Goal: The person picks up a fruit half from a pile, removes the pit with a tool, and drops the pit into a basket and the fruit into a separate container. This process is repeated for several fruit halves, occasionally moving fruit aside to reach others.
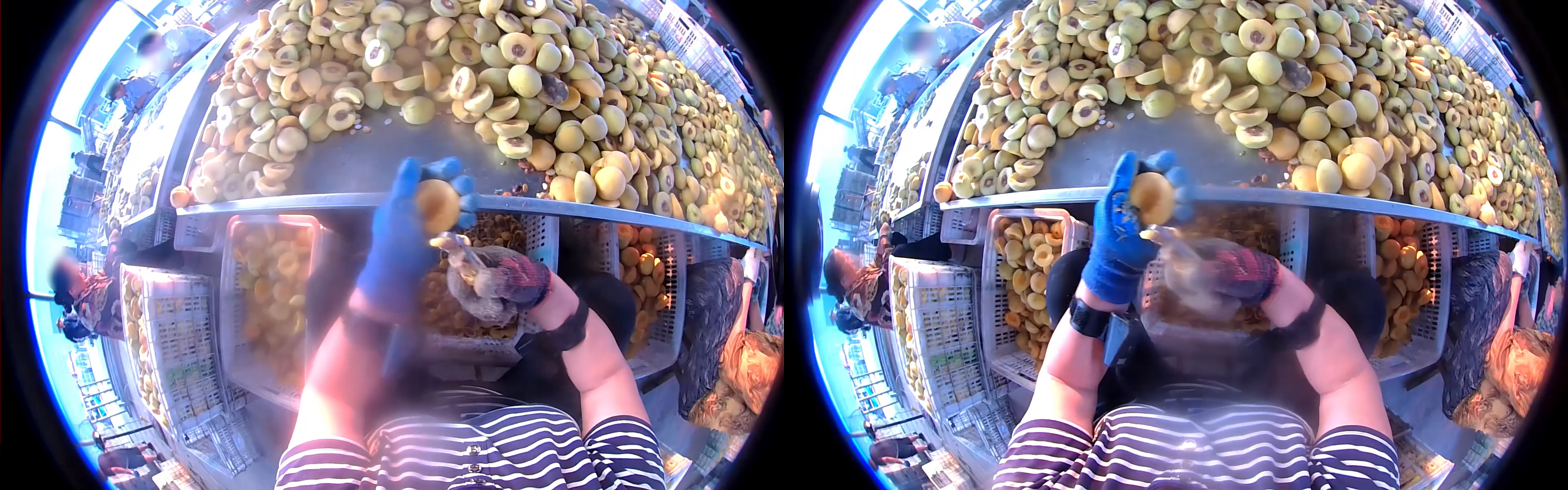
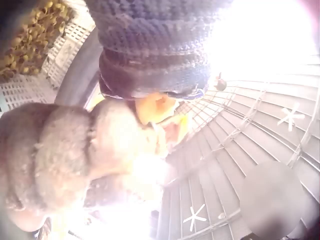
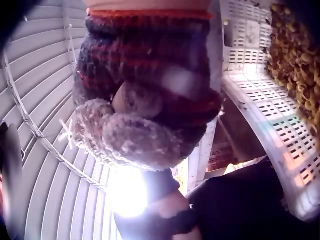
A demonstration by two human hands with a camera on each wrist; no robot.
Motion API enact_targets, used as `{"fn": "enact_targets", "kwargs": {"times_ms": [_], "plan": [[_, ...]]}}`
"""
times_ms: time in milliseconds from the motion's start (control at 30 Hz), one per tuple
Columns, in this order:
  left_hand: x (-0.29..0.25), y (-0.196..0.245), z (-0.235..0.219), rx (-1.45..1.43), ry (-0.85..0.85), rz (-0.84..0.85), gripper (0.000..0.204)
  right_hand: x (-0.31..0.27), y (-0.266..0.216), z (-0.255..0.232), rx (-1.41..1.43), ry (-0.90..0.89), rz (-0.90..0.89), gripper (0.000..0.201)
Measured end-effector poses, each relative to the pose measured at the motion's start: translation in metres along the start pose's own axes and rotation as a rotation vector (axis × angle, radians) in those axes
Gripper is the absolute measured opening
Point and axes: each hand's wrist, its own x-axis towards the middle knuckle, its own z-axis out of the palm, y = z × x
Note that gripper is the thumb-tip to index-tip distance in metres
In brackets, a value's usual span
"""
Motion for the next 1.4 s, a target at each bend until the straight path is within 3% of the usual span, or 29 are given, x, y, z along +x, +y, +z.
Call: {"fn": "enact_targets", "kwargs": {"times_ms": [33,67,100,167,200,300,367,400,433,467,533,600,667,800,833,900,933,967,1000,1067,1100,1167,1267,1333,1367,1400], "plan": [[0.001,0.006,-0.012,-0.091,0.012,-0.012,0.037,0.001,-0.003,0.007,-0.054,-0.008,-0.049,0.054],[-0.003,0.015,-0.023,-0.097,0.017,-0.001,0.037,-0.007,-0.011,0.017,0.125,0.028,-0.024,0.06],[-0.015,0.032,-0.035,0.176,0.016,0.121,0.036,-0.01,-0.018,0.019,-0.35,0.086,0.019,0.06],[-0.056,0.076,-0.058,1.309,0.209,0.507,0.037,-0.021,-0.034,0.018,-1.311,0.225,0.101,0.06],[-0.072,0.095,-0.067,1.675,0.331,0.654,0.037,-0.029,-0.033,0.028,-1.407,0.285,0.002,0.036],[-0.072,0.122,-0.066,1.721,0.328,0.697,0.039,-0.022,-0.034,0.04,-1.727,0.529,0.717,0.036],[-0.043,0.103,0.001,1.391,0.374,0.426,0.043,-0.029,-0.043,0.038,-1.815,0.51,0.529,0.035],[-0.016,0.095,0.007,1.248,0.258,0.411,0.043,-0.037,-0.044,0.039,-1.851,0.489,0.443,0.036],[0.012,0.083,0.019,1.206,0.255,0.345,0.043,-0.045,-0.044,0.038,-1.884,0.468,0.357,0.036],[0.046,0.073,0.01,1.094,0.187,0.245,0.045,-0.05,-0.044,0.029,-1.817,0.539,0.34,0.034],[0.097,0.046,0.028,1.218,0.133,0.135,0.061,-0.057,-0.04,0.021,-1.714,0.733,0.122,0.034],[0.158,0.017,0.016,1.513,0.144,0.339,0.059,-0.058,-0.048,0.022,-1.566,0.873,0.014,0.033],[0.171,0.008,0.042,1.295,0.086,0.285,0.054,-0.062,-0.052,0.03,-1.494,0.884,-0.058,0.033],[0.283,-0.027,-0.048,1.956,0.17,0.562,0.044,-0.057,-0.056,0.033,-1.675,0.8,-0.257,0.034],[0.295,-0.029,-0.067,1.703,0.12,0.444,0.042,-0.059,-0.053,0.027,-1.647,0.806,-0.328,0.034],[0.276,-0.015,-0.066,1.405,0.018,0.314,0.038,-0.058,-0.048,0.013,-1.58,0.825,-0.455,0.033],[0.237,-0.002,-0.037,1.366,-0.026,0.291,0.036,-0.054,-0.051,0.012,-1.521,0.893,-0.514,0.028],[0.197,0.008,-0.005,1.327,-0.071,0.267,0.035,-0.055,-0.052,0.001,-0.995,0.803,-0.635,0.028],[0.163,0.012,0.024,1.451,-0.176,0.345,0.037,-0.06,-0.051,-0.016,-0.469,0.682,-0.704,0.027],[0.119,0.004,0.039,1.6,-0.419,0.592,0.044,-0.058,-0.054,-0.017,-0.113,0.689,-0.667,0.029],[0.1,-0.004,0.036,1.612,-0.56,0.761,0.049,-0.059,-0.057,-0.006,-0.285,0.843,-0.606,0.032],[0.034,-0.003,0.068,1.704,-0.551,0.686,0.06,-0.052,-0.057,0.006,-0.535,0.946,-0.533,0.036],[0.005,-0.008,0.065,1.547,-0.546,0.663,0.056,-0.03,-0.049,0.017,-0.636,0.81,-0.487,0.04],[-0.015,0.013,0.065,0.827,-0.36,0.085,0.057,-0.019,-0.064,0.061,-0.443,0.704,-0.471,0.04],[-0.01,0.013,0.05,1.039,-0.488,0.353,0.052,-0.016,-0.069,0.078,-0.294,0.648,-0.47,0.04],[-0.005,0.013,0.035,1.225,-0.553,0.663,0.047,-0.006,-0.055,0.06,-0.65,0.688,-0.739,0.015]]}}
